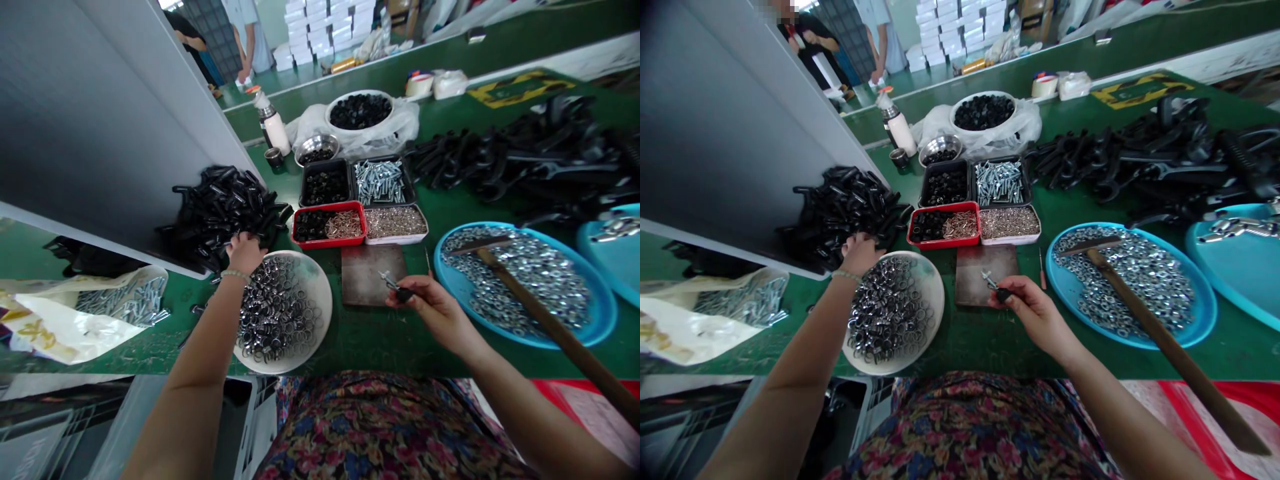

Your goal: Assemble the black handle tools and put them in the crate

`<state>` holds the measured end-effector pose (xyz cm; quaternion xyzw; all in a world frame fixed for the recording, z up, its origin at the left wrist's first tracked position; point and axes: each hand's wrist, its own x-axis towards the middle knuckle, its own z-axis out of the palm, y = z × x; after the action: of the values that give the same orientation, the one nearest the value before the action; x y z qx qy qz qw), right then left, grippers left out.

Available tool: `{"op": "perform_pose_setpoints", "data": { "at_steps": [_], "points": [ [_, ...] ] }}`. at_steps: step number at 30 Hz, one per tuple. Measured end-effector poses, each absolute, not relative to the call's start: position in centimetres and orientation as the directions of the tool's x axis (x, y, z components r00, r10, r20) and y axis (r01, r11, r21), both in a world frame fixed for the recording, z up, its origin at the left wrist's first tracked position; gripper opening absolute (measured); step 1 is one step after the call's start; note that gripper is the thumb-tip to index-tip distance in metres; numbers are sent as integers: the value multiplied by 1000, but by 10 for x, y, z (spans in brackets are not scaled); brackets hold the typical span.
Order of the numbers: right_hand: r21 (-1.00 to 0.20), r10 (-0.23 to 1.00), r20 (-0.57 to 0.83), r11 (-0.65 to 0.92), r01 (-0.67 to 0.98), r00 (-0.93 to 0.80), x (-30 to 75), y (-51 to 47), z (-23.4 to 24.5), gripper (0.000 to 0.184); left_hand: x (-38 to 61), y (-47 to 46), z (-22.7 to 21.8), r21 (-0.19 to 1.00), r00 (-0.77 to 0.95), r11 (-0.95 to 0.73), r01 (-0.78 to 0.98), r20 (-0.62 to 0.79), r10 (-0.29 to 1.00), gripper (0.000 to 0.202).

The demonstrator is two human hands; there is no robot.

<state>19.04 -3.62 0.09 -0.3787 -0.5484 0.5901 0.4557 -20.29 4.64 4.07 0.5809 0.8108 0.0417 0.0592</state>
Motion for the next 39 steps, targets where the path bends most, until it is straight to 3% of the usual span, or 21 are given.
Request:
{"op": "perform_pose_setpoints", "data": {
  "at_steps": [2, 5, 7, 9, 12, 14, 16, 18, 20, 22, 25, 28, 30, 32, 36, 39],
  "points": [
    [-985, 958, 26, -24, -171, -287, 186, -33, -2, 22, -228, 54, 33, 52, -332, 348, 936, -195, 923, 36],
    [-959, 968, 8, -64, -276, -250, 182, -28, -2, 24, -243, 61, 31, 93, -275, 313, 945, -290, 917, 33],
    [-944, 978, 15, -54, -324, -207, 183, -27, 1, 25, -246, 63, 35, 229, -228, 281, 932, -232, 946, 30],
    [-947, 983, 26, -35, -319, -183, 185, -27, 3, 27, -246, 63, 43, 464, -197, 204, 862, -65, 978, 33],
    [-967, 978, 62, 9, -254, -201, 190, -31, 6, 24, -234, 55, 61, 819, -295, -11, 573, 219, 930, 54],
    [-983, 969, 107, 69, -171, -224, 193, -35, 9, 19, -211, 45, 76, 943, -362, -152, 296, 258, 896, 56],
    [-982, 946, 185, 188, -14, -267, 194, -39, 14, 16, -174, 32, 89, 983, -290, -172, 63, 183, 939, 42],
    [-916, 887, 285, 364, 168, -364, 195, -41, 23, 20, -128, 20, 95, 1000, -60, -21, -21, 20, 998, 39],
    [-796, 798, 360, 533, 287, -484, 195, -43, 31, 28, -81, 11, 93, 983, 190, 169, 68, -179, 965, 48],
    [-686, 716, 389, 645, 337, -579, 197, -45, 35, 34, -43, 8, 84, 935, 306, 268, 231, -331, 893, 52],
    [-578, 670, 389, 712, 399, -632, 205, -48, 32, 40, -17, 9, 67, 861, 379, 222, 457, -414, 827, 55],
    [-552, 731, 403, 674, 490, -551, 218, -47, 24, 41, -25, 10, 54, 833, 331, 143, 535, -362, 871, 57],
    [-565, 769, 400, 636, 526, -498, 226, -46, 21, 41, -35, 6, 50, 871, 267, 198, 449, -343, 901, 58],
    [-596, 789, 385, 609, 524, -479, 229, -44, 20, 38, -40, -5, 50, 901, 272, 346, 261, -413, 869, 55],
    [-704, 847, 363, 522, 481, -388, 224, -43, 20, 30, -31, -35, 55, 732, 378, 672, -111, -594, 710, 56],
    [-833, 909, 286, 392, 390, -303, 214, -47, 17, 24, -18, -44, 56, 660, 343, 667, -346, -573, 744, 49]
  ]
}}
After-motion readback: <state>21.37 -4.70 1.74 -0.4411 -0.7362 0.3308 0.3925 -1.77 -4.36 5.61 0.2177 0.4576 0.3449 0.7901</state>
